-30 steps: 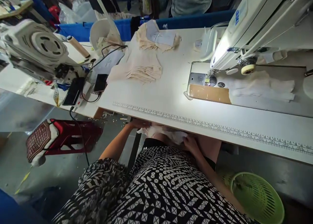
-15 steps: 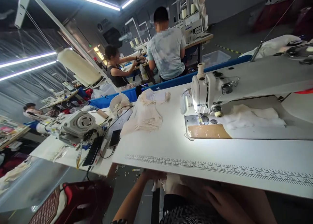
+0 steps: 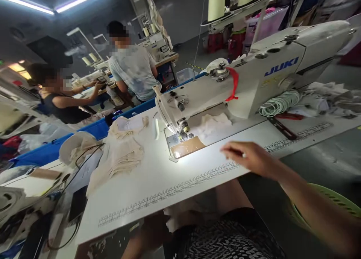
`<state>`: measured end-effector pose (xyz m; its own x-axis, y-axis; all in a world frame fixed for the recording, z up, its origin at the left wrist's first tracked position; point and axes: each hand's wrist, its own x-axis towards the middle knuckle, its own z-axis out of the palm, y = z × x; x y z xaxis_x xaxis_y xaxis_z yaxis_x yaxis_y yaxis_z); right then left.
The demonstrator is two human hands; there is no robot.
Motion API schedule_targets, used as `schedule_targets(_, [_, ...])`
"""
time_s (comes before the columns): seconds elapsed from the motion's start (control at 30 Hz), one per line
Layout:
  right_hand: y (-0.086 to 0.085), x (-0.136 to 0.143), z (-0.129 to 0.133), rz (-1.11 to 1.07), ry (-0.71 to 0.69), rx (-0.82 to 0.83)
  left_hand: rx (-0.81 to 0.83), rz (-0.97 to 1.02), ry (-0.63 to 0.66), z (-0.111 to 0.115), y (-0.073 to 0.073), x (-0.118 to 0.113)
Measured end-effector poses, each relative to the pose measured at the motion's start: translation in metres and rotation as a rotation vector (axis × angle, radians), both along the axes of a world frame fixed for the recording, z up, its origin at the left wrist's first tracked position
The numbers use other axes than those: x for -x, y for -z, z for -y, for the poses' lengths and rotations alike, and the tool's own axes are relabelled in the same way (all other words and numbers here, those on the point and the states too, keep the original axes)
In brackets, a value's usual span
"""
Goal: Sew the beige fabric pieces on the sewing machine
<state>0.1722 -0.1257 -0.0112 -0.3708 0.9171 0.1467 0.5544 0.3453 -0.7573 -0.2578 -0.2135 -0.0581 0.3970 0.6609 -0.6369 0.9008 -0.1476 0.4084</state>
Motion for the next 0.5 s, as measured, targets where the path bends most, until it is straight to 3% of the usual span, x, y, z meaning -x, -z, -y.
schedule_targets(0.07, [-0.005,-0.015,-0.048,0.109,0.238,-0.185,0.069,0.209,0.110,0.000,-0.026,-0.022])
schedule_targets(0.17, [-0.001,-0.011,-0.105,0.325,0.343,-0.336,-0.013,0.627,0.269,-0.022,-0.070,-0.075])
schedule_targets(0.27, [0.006,0.004,-0.129,0.547,0.322,-0.336,-0.257,0.788,0.154,-0.068,-0.093,-0.129])
schedule_targets(0.37, [0.011,0.015,-0.129,0.660,0.323,-0.306,-0.489,0.788,0.026,-0.123,-0.086,-0.170])
schedule_targets(0.5, [0.012,0.017,-0.121,0.675,0.316,-0.299,-0.736,0.651,-0.108,-0.185,-0.057,-0.206])
